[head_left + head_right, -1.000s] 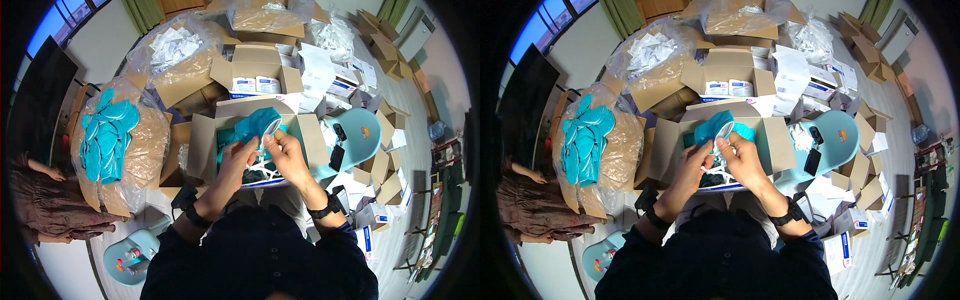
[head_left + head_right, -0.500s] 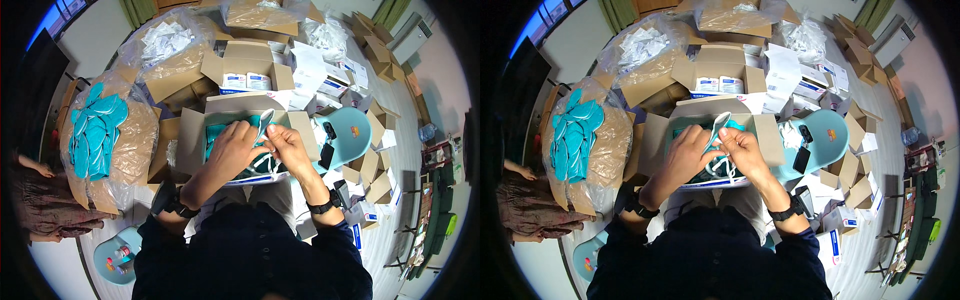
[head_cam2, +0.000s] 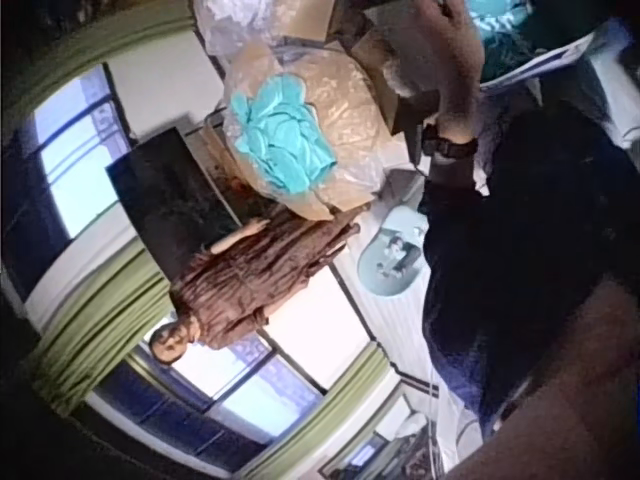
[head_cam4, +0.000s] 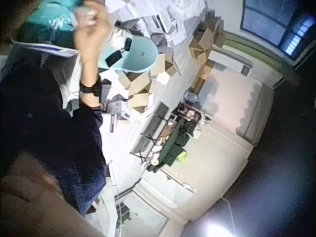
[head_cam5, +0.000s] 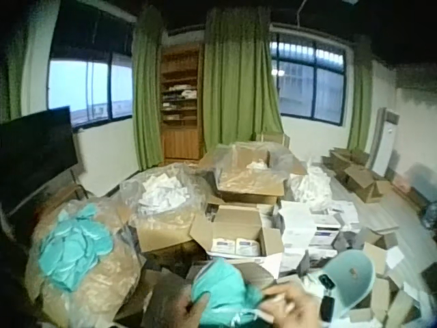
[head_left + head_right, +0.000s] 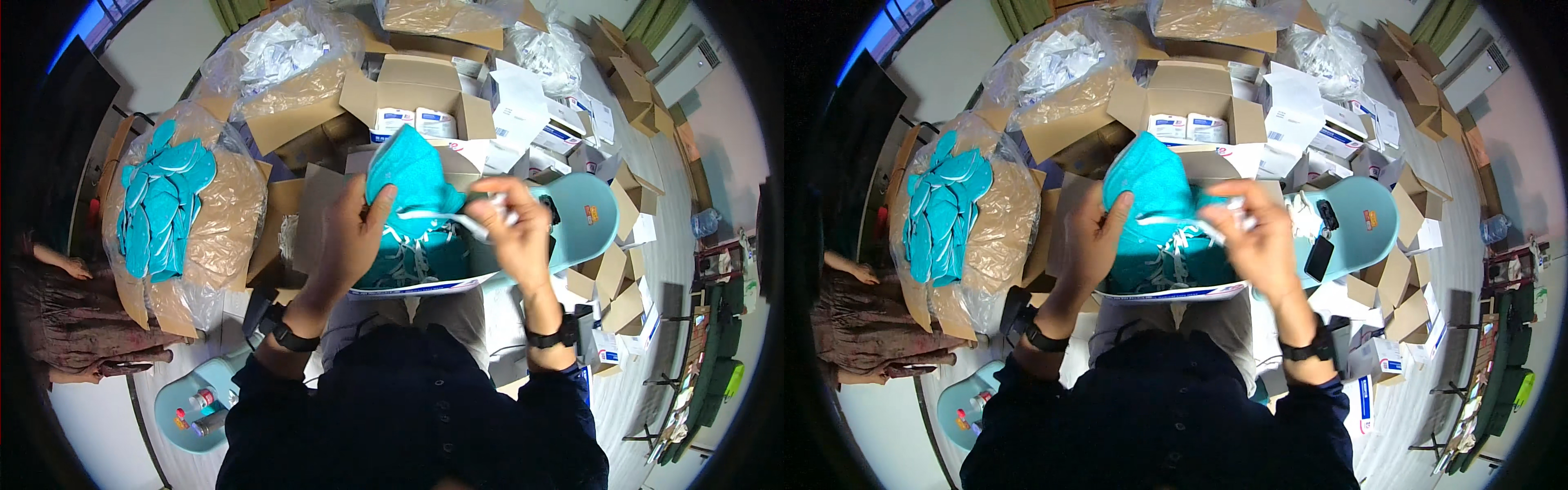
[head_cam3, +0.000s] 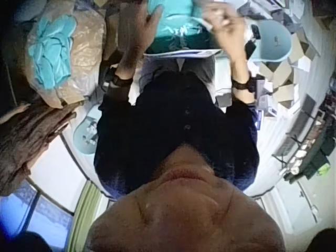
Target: The recorder is shown packing teal surgical masks into a cardboard box.
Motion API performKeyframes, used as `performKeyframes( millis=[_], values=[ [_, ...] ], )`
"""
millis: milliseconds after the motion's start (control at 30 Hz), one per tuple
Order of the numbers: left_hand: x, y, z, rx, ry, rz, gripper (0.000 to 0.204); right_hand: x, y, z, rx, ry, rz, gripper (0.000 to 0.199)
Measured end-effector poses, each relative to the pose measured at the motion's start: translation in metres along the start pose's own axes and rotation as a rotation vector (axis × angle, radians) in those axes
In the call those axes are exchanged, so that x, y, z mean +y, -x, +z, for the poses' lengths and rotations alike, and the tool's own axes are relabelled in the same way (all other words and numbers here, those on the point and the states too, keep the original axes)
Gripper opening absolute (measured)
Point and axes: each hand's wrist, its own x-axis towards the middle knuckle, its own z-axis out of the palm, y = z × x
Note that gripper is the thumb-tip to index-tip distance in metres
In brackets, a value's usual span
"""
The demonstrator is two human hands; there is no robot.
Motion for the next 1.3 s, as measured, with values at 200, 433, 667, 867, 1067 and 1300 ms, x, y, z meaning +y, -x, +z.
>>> performKeyframes(
  millis=[200, 433, 667, 867, 1067, 1300],
  values=[
    [-0.010, 0.004, 0.007, -0.012, 0.096, -0.081, 0.025, 0.002, 0.004, 0.035, -0.279, -0.057, -0.119, 0.011],
    [-0.004, 0.019, 0.028, -0.027, 0.080, -0.048, 0.025, -0.016, 0.014, 0.046, -0.190, -0.769, 0.203, 0.008],
    [0.013, 0.028, 0.009, 0.082, -0.008, 0.082, 0.021, -0.022, 0.024, 0.033, -0.196, -0.702, 0.378, 0.019],
    [0.017, 0.026, -0.002, 0.231, 0.060, 0.142, 0.017, -0.046, 0.018, 0.025, -0.146, -0.485, 0.273, 0.018],
    [-0.014, -0.012, -0.083, 0.319, 0.431, -0.097, 0.018, -0.027, 0.003, 0.006, -0.125, -0.383, 0.369, 0.030],
    [-0.011, -0.007, -0.053, -0.246, 0.417, -0.116, 0.023, -0.044, -0.006, 0.060, -0.178, -0.458, 0.335, 0.040]
  ],
)
